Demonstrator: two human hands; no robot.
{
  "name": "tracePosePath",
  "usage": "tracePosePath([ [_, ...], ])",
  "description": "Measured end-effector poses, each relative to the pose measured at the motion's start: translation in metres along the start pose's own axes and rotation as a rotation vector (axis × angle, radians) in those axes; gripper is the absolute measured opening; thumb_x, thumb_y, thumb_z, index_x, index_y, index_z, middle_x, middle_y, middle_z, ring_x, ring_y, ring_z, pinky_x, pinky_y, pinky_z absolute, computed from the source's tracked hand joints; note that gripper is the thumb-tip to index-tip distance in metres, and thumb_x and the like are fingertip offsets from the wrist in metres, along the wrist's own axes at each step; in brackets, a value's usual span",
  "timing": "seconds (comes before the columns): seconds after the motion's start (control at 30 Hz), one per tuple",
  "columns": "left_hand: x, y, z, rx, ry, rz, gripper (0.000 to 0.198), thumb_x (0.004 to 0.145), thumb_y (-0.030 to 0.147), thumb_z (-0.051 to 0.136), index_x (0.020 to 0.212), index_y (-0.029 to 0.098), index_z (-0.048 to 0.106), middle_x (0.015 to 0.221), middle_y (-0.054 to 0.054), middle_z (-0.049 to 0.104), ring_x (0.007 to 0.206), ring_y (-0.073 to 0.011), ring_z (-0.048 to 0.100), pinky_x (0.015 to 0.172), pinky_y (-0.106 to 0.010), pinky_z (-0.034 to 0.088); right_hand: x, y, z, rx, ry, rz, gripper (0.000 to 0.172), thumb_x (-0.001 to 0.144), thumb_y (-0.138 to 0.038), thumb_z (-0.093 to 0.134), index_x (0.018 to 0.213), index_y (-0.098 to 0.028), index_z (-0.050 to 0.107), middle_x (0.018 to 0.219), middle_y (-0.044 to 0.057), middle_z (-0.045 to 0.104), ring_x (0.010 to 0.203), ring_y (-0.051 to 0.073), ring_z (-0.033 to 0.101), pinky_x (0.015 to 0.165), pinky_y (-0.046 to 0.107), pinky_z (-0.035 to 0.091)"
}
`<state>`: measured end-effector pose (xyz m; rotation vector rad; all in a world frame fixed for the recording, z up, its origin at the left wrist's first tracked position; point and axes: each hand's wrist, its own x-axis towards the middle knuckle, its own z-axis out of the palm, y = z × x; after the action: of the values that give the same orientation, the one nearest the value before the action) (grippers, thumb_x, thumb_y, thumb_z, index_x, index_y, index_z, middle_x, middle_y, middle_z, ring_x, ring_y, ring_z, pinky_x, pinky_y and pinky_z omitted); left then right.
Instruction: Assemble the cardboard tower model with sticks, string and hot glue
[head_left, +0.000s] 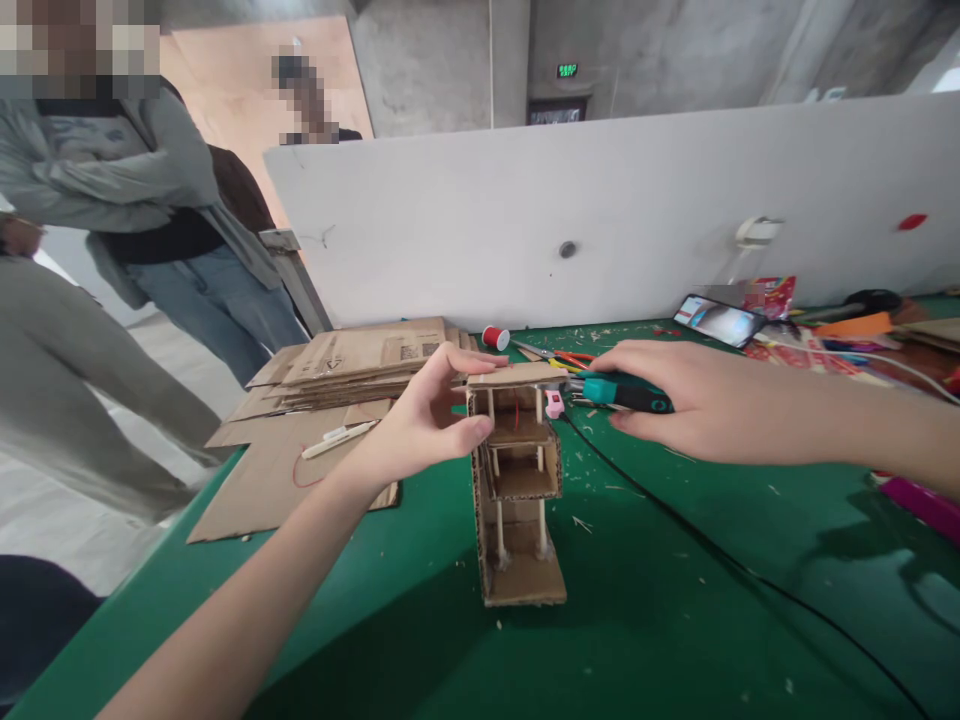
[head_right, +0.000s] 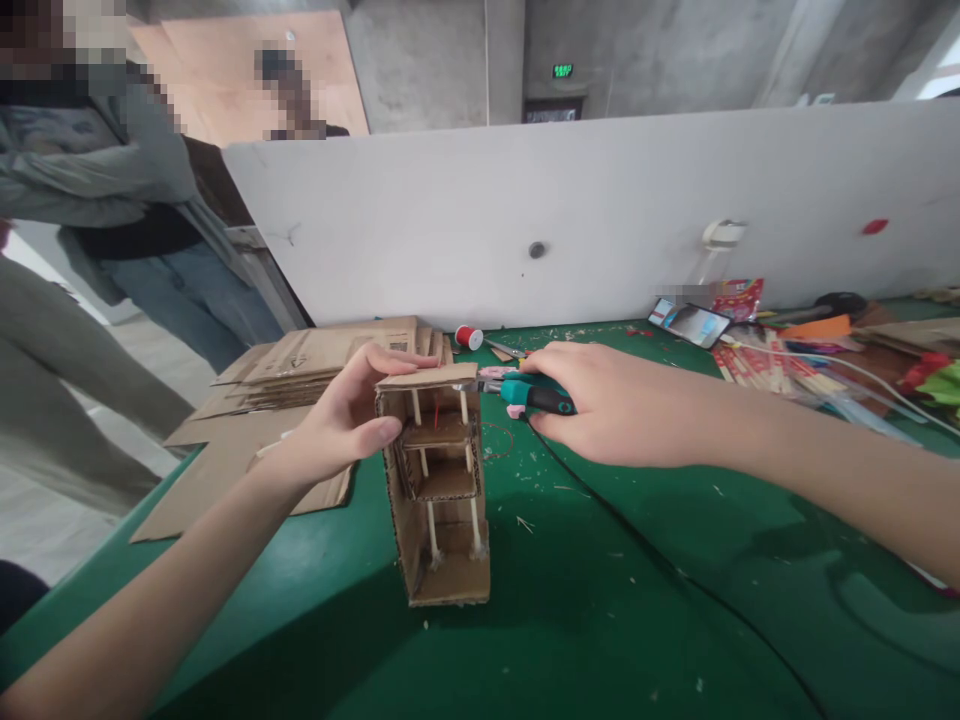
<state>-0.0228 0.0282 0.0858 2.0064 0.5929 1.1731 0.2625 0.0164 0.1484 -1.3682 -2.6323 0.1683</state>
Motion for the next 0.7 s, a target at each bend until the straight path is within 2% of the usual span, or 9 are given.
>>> tracePosePath([
  [0.2, -0.001, 0.0, -0.001, 0.002, 0.004, 0.009, 0.035, 0.084, 0.038, 0.071, 0.109, 0.023, 0.052, 0.132, -0.012, 0.056, 0.124, -0.0272, 0.055, 0.091, -0.039, 0.051, -0.002, -0.005, 0.001, -0.012, -0.001, 0.038, 0.046, 0.091, -0.053, 0.047, 0.123, -0.023, 0.061, 0.116, 0.011, 0.07, 0.097, 0.031, 0.066, 0.074, 0.041, 0.048],
  [0.4, 0.0, 0.0, -0.002, 0.025, 0.002, 0.032, 0.037, 0.083, 0.04, 0.072, 0.109, 0.023, 0.053, 0.131, -0.012, 0.057, 0.129, -0.0285, 0.052, 0.098, -0.041, 0.048, -0.001, -0.013, 0.006, 0.014, 0.086, 0.121, 0.049, 0.087, -0.061, 0.05, 0.113, -0.021, 0.063, 0.101, 0.011, 0.072, 0.081, 0.027, 0.067, 0.065, 0.036, 0.046],
  [0.57, 0.001, 0.0, -0.002, 0.034, 0.003, 0.03, 0.035, 0.083, 0.04, 0.071, 0.11, 0.024, 0.053, 0.131, -0.01, 0.058, 0.127, -0.0276, 0.053, 0.098, -0.041, 0.048, 0.0, -0.009, 0.002, -0.013, 0.027, 0.068, 0.038, 0.089, -0.057, 0.049, 0.09, -0.023, 0.064, 0.082, 0.007, 0.07, 0.068, 0.023, 0.063, 0.06, 0.035, 0.042],
  [0.7, 0.0, 0.0, -0.001, 0.034, 0.0, 0.024, 0.035, 0.083, 0.039, 0.071, 0.11, 0.024, 0.053, 0.132, -0.01, 0.057, 0.126, -0.0282, 0.054, 0.095, -0.041, 0.049, -0.001, -0.007, -0.001, -0.029, 0.008, 0.044, 0.038, 0.09, -0.058, 0.048, 0.092, -0.023, 0.063, 0.084, 0.007, 0.07, 0.07, 0.024, 0.063, 0.059, 0.035, 0.042],
])
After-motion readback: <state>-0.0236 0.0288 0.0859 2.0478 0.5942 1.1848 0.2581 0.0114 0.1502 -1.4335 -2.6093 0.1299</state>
